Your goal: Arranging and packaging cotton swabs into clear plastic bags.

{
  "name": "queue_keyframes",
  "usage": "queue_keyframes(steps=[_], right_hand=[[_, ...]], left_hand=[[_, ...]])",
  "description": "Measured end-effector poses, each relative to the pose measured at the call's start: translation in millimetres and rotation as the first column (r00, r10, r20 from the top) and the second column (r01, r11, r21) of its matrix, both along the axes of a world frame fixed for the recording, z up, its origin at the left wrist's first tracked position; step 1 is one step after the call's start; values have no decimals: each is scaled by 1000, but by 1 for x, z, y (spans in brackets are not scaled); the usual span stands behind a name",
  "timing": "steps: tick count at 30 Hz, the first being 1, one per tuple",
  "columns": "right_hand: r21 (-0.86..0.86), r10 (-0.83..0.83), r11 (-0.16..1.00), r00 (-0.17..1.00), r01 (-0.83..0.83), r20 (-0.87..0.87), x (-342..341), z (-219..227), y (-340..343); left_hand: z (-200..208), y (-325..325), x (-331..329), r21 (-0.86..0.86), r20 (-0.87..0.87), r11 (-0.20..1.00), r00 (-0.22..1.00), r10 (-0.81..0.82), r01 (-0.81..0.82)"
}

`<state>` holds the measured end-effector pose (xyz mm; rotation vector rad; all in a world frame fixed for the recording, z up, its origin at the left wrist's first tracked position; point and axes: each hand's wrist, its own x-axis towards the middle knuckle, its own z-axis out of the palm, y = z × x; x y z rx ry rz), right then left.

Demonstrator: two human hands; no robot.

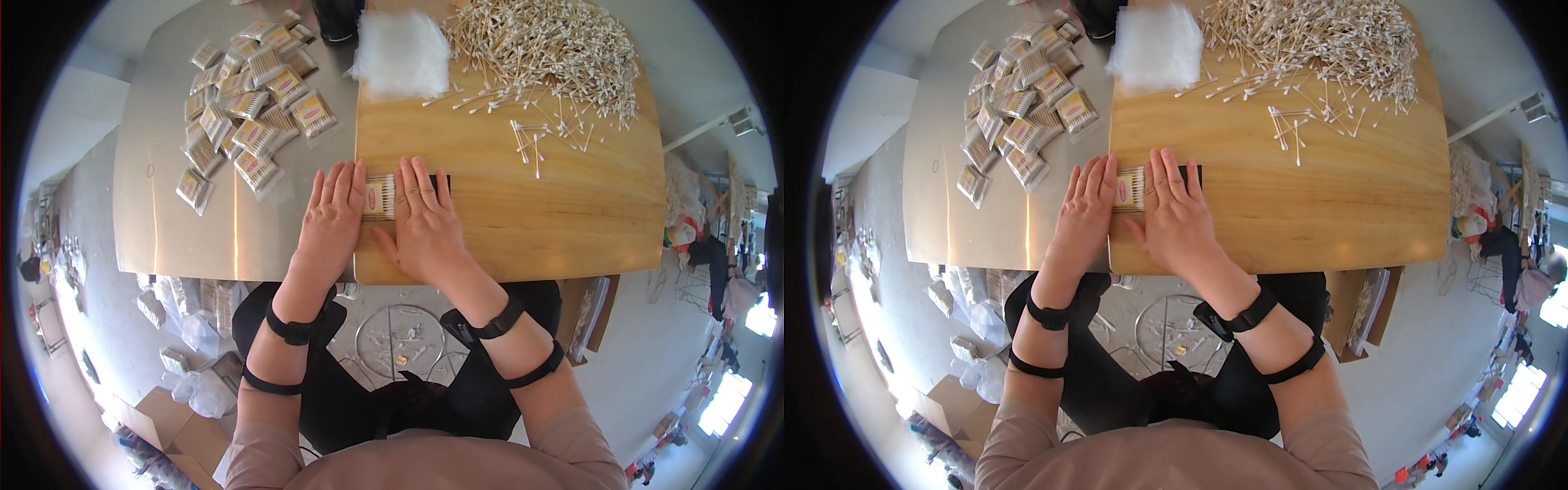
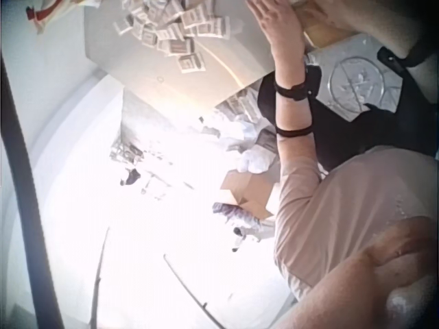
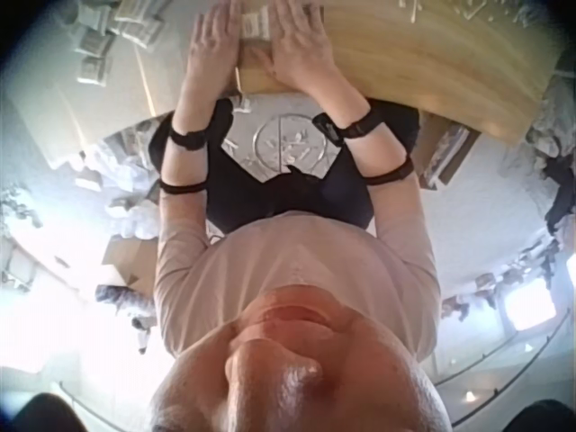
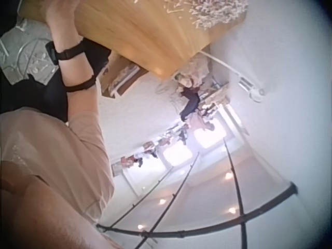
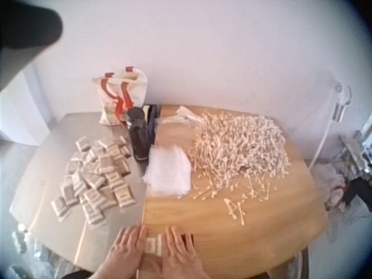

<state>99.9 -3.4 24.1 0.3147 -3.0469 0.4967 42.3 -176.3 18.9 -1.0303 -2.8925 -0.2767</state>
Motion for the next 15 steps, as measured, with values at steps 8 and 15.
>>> queue_keyframes(steps=[8, 15], right_hand=[[-29, 25, 999, 1000, -25, -19, -6, 2, -14], [2, 37, 999, 999, -37, -15, 1, 2, -5]], left_hand=[[6, 3, -2, 18, -13, 1000, 1000, -15, 16], [12, -3, -7, 57, -73, 998, 997, 25, -21]])
